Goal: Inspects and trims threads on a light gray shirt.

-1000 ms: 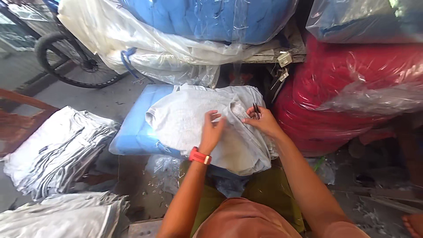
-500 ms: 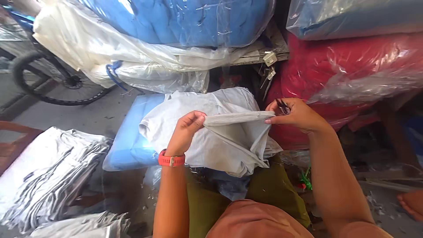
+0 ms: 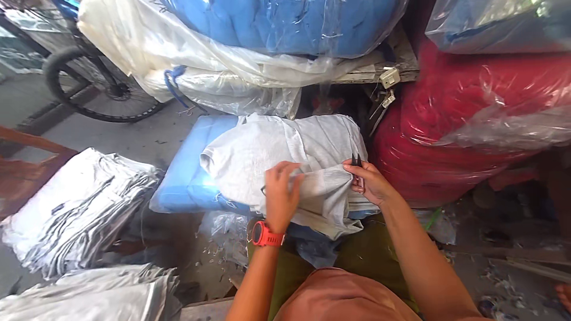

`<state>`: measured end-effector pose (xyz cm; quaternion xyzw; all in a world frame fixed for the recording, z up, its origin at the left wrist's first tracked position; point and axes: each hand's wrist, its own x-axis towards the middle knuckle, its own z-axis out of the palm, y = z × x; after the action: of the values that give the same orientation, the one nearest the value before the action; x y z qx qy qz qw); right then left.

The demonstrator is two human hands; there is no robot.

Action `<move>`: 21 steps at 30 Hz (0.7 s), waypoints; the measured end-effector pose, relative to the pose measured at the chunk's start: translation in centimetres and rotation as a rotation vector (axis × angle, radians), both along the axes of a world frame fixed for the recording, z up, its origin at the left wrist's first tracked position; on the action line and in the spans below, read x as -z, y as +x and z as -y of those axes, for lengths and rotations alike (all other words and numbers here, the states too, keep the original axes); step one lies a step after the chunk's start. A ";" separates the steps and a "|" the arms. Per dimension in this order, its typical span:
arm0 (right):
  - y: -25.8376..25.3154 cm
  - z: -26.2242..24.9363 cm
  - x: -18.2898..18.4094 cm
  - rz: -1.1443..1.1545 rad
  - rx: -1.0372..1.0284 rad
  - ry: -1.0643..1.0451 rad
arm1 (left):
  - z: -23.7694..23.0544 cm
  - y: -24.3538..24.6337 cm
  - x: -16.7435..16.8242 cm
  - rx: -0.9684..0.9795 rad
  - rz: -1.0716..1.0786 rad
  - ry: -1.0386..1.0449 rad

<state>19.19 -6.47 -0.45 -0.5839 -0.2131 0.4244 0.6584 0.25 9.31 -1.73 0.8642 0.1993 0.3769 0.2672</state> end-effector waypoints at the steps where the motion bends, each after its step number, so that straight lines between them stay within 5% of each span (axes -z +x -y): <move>1: -0.2 0.2 -0.1 0.034 -0.009 0.012 | 1.1 0.9 -0.4 0.114 0.014 -0.022; 4: -0.6 0.8 -0.7 0.114 -0.036 0.053 | 2.3 3.5 -0.7 0.309 0.046 -0.088; 9: -0.3 1.6 -0.9 0.075 0.108 0.012 | 1.4 3.2 -0.4 0.259 0.146 -0.061; 12: 0.3 2.0 -0.6 0.029 0.156 0.030 | -2.0 -0.4 -0.2 0.066 0.051 -0.082; 16: 0.2 1.7 -0.4 0.044 0.109 0.049 | -5.3 -5.3 -1.8 -0.428 -0.216 -0.158; 18: 0.1 1.3 -0.4 0.057 0.069 0.077 | -3.9 -5.1 -2.7 -0.379 -0.160 -0.152; 21: -0.6 0.7 -0.8 0.007 0.075 0.100 | 1.0 -1.6 -2.6 -0.003 0.013 -0.199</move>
<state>18.61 -7.18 0.35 -0.5591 -0.2143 0.3862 0.7017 -1.33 8.29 0.89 0.8306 0.2353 0.3613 0.3525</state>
